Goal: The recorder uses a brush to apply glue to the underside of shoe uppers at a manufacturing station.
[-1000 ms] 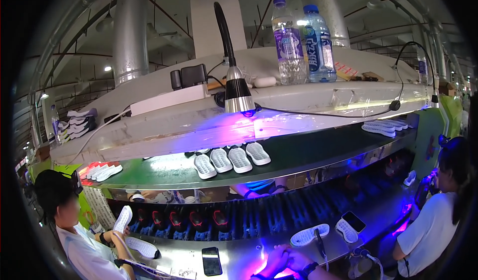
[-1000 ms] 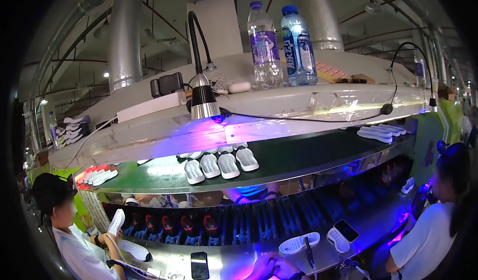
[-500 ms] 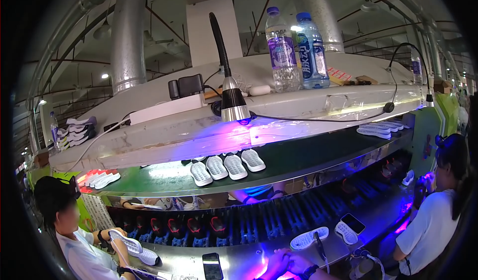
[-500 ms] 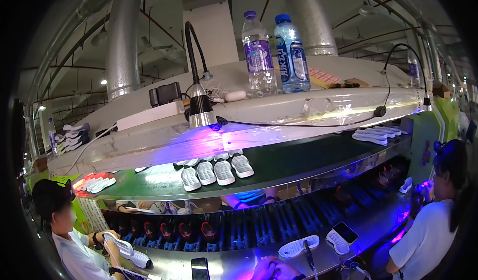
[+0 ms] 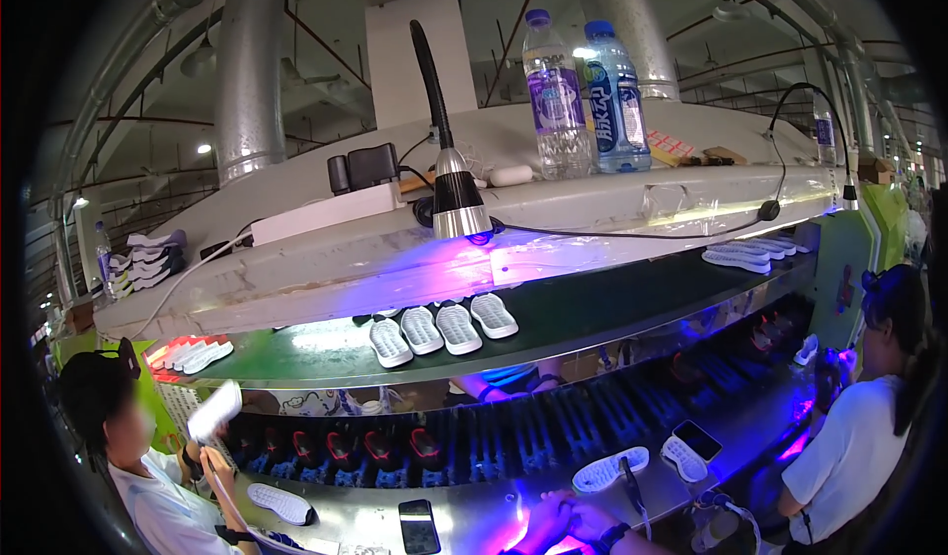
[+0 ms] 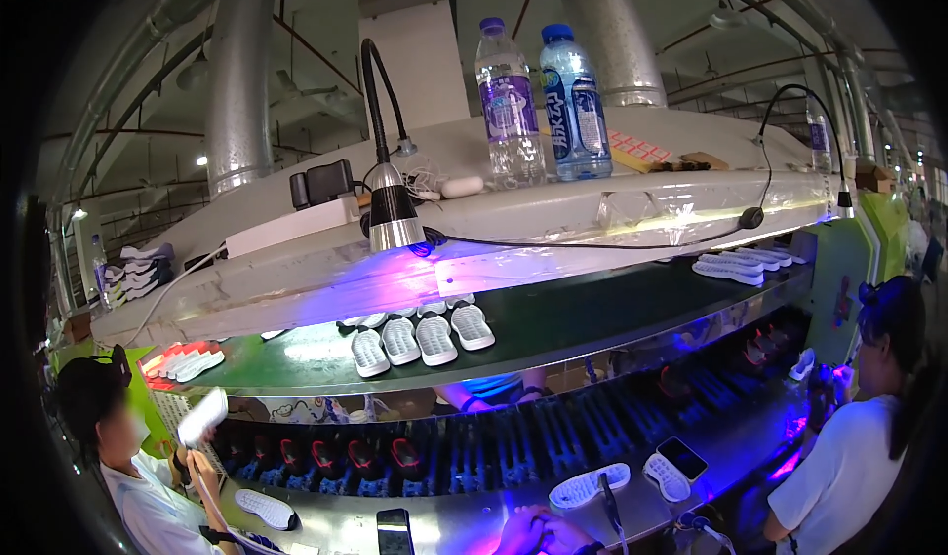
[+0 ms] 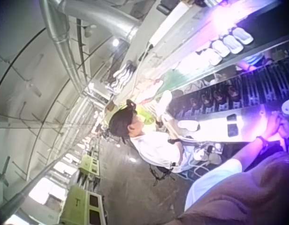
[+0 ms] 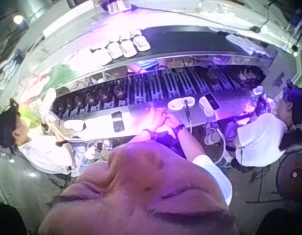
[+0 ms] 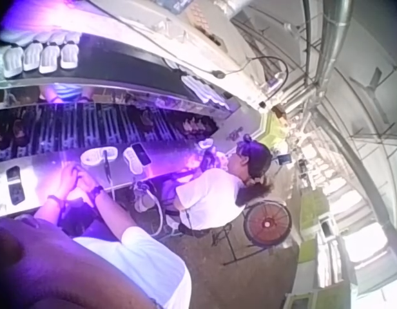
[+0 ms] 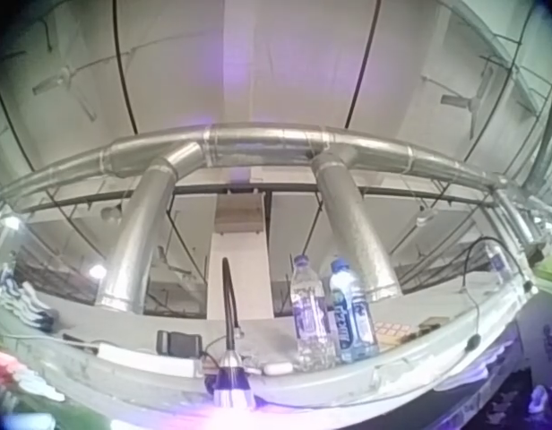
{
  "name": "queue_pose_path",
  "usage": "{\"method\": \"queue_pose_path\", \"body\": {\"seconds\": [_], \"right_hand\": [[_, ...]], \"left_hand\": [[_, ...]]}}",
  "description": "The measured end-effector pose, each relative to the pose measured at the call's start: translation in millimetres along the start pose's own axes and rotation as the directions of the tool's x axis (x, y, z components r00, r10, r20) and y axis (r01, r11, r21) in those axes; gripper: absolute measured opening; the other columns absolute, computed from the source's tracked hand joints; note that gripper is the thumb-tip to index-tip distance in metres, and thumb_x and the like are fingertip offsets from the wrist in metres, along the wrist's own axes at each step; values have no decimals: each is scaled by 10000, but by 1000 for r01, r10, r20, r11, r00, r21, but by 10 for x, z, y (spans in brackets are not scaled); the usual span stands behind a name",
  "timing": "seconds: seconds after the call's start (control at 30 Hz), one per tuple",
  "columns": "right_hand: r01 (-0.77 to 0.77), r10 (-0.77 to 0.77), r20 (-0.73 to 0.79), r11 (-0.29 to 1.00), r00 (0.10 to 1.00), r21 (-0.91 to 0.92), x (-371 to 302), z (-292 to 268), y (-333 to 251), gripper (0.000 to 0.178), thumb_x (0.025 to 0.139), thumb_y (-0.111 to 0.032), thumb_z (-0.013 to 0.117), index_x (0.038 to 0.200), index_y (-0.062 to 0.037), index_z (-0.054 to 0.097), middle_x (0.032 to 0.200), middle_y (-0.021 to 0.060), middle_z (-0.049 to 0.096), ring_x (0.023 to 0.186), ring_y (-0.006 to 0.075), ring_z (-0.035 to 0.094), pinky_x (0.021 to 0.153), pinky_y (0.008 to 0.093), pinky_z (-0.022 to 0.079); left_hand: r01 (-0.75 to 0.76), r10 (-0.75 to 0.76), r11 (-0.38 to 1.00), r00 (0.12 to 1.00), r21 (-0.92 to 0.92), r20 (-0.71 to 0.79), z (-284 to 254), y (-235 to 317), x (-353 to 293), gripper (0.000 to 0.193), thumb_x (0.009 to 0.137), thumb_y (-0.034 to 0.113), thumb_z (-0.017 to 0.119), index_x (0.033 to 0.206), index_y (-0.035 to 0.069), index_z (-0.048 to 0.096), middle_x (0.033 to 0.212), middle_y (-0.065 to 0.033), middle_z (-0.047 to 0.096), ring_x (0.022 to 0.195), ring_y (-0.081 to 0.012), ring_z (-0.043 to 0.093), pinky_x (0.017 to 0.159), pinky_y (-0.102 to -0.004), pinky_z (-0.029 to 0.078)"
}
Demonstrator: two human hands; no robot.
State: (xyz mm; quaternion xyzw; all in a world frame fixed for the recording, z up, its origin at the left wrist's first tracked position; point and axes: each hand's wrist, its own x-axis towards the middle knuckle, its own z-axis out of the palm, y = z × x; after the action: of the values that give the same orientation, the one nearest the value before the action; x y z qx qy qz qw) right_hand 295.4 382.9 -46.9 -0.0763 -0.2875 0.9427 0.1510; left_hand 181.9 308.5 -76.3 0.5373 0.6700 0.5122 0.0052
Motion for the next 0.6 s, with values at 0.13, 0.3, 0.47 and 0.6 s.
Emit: {"method": "queue_pose_path", "body": {"seconds": [0.13,0.3,0.47,0.6], "right_hand": [[-11,8,-69,999,998,-33,68,-130,36,492,964,65,442,1453,12,453,1547,148,460,1414,287,471,1205,424,377],[-11,13,-23,995,1000,103,253,-642,186,494,967,58,432,1459,14,448,1556,149,449,1420,274,464,1211,410,370],[13,-12,-24,999,1000,46,220,-554,190,484,969,59,426,1449,3,460,1539,142,465,1410,266,474,1204,410,383],[-19,21,-25,997,999,78,235,-605,183,477,980,41,427,1452,-14,464,1529,127,475,1405,261,478,1195,415,394]], "left_hand": [[60,-57,996,997,-64,48,-94,113,23,292,935,80,488,1181,8,627,1087,-229,662,1024,-411,636,898,-494,504],[80,-76,992,996,-97,43,-124,152,46,279,934,80,495,1162,6,638,1055,-224,673,1003,-412,642,887,-491,506],[48,-47,997,999,-53,23,-139,158,41,269,937,79,492,1144,1,644,1035,-222,676,988,-410,646,879,-489,510],[6,-7,1000,1000,-27,-9,-115,148,31,269,937,77,486,1140,-1,645,1033,-223,675,982,-413,643,879,-490,509]]}}
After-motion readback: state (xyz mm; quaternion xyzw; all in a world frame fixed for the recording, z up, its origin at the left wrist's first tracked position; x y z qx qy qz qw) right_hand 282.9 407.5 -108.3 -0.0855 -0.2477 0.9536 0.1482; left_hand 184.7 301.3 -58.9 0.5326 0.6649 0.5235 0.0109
